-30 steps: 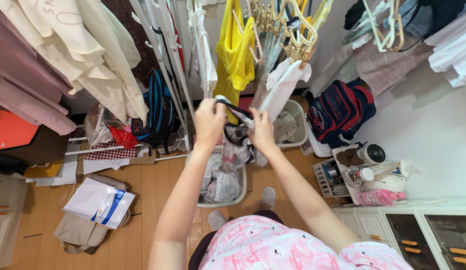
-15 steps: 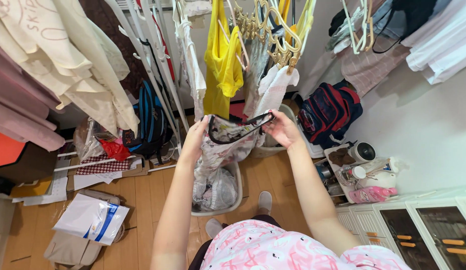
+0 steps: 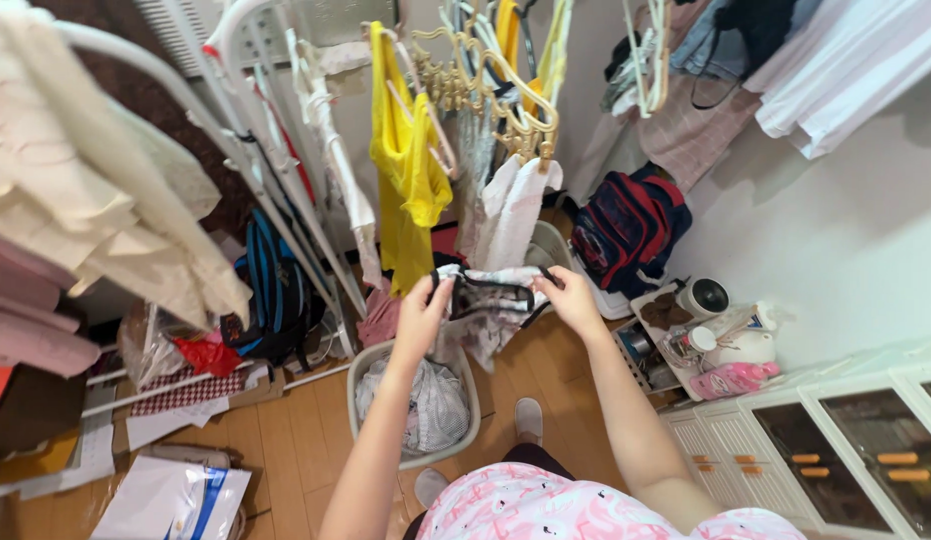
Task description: The person picks up clothing items from a basket, shakes them out, and places them onto hangers on a clothes rack.
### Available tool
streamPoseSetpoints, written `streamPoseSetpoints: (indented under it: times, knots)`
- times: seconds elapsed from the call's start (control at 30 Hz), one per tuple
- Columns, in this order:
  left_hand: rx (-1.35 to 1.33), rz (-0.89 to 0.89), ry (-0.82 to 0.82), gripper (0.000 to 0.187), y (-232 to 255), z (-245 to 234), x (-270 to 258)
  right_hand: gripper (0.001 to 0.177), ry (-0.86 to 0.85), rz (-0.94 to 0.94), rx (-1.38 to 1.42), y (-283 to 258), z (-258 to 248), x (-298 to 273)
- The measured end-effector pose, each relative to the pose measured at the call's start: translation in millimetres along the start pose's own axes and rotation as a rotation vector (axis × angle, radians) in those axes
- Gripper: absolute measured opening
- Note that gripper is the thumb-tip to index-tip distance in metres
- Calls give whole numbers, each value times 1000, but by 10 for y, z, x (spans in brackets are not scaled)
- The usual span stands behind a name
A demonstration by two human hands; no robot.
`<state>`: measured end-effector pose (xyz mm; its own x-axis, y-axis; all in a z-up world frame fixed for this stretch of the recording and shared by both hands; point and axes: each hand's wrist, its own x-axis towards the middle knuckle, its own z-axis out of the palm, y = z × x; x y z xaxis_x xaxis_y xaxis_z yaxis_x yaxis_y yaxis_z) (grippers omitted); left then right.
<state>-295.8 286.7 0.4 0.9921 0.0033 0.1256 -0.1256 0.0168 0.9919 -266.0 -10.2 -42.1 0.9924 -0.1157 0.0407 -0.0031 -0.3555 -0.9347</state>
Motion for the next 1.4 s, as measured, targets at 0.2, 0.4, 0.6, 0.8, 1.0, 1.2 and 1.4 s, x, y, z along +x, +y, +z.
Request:
streamPoseSetpoints:
  times: [0.2,0.4,0.6,0.8,1.0,1.2,1.4]
  knots:
    - [26,41,-201,22,-157,643,218,22,155,-235,-99,123,-432,164]
    - [30,129,-344,23,-172,1421,545,14,361,-388,-136,-539,-858,609]
    - [-15,225,-358,21,175,1996,940,15,620,-657,-190,-1182,-1377,1791]
    - [92,339,-209,25,279,2433,1517,22,719,-859,-403,-1363,-1496,2782]
    - [-17,250,-200,20,381,2733,2027,61,530,-484,-833,-1100,-1745,3384]
    - [42,291,-119,18,577,2875,2364,50,548,-428,-844,-815,-2105,3763]
    - [29,250,-105,19,645,2981,2471,26,493,-519,-750,-505,-2066,3917]
